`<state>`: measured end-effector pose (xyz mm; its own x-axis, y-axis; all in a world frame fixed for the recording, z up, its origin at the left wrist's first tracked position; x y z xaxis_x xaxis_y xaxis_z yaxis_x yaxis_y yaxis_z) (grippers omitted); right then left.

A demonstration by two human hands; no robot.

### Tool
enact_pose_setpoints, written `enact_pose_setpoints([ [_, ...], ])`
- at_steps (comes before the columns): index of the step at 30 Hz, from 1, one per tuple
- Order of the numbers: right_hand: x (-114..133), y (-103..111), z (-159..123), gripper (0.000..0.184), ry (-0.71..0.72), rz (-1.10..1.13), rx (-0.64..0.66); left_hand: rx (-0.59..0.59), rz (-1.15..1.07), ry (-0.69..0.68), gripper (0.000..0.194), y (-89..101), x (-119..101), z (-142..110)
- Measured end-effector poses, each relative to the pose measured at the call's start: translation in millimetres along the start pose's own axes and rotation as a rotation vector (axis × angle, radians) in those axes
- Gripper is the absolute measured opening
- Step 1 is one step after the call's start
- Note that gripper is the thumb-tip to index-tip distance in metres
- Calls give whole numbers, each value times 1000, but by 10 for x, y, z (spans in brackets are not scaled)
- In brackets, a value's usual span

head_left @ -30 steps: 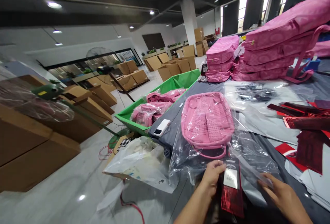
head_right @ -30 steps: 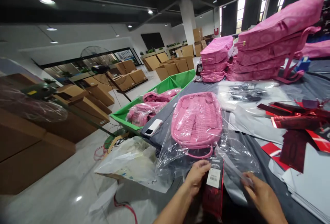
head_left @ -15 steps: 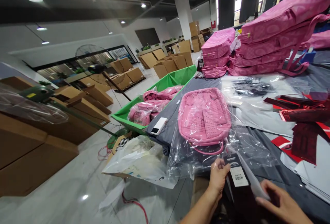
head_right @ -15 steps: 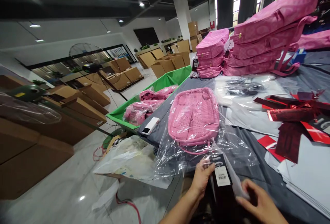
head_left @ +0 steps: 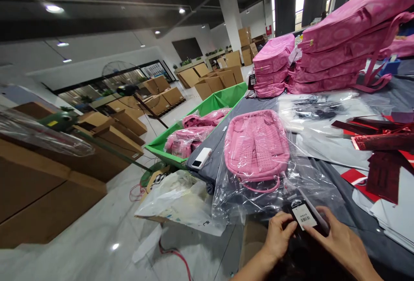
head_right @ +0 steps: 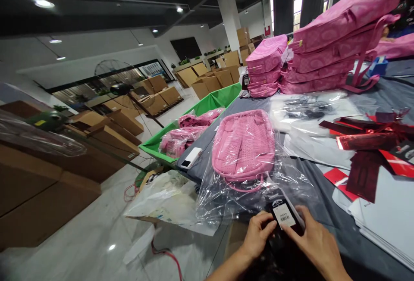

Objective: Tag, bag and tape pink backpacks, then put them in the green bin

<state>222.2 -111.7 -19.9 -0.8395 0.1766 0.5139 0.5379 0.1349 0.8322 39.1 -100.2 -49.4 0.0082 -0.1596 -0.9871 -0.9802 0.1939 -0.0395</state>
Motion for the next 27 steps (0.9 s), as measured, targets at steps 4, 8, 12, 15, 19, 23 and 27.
enact_pose_setpoints([
  [4,42,36,-3,76,-48,-123,-5,51,216,-124,30,9,-184,-67],
  [8,63,22,43,67,56,-142,-41,28,288,-148,26,12,-299,-110],
  [12,30,-46,66,62,124,-105,-11,-28,263,-128,20,-14,-280,-59],
  [15,-7,-64,68,56,154,-228,-115,-121,214,-56,12,-32,-167,17],
  [19,-16,-82,33,54,252,-346,-341,-175,143,-33,11,-83,-29,46],
  [23,-76,-109,18,46,239,-325,-403,-173,142,-117,16,-65,18,-3],
  [27,-148,-155,-9,44,208,-367,-468,-42,423,-192,17,-22,5,-26],
])
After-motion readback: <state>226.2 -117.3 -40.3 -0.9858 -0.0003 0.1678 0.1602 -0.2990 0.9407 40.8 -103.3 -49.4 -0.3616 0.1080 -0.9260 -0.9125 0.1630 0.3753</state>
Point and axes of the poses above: each hand's wrist, its own z-axis towards the middle knuckle, its own y-axis out of the back of the hand, x = y × z, the point moved 4 cm from there along z, towards the middle knuckle, and after that the axes turned 7 degrees about -z, right-handed, at the moved point
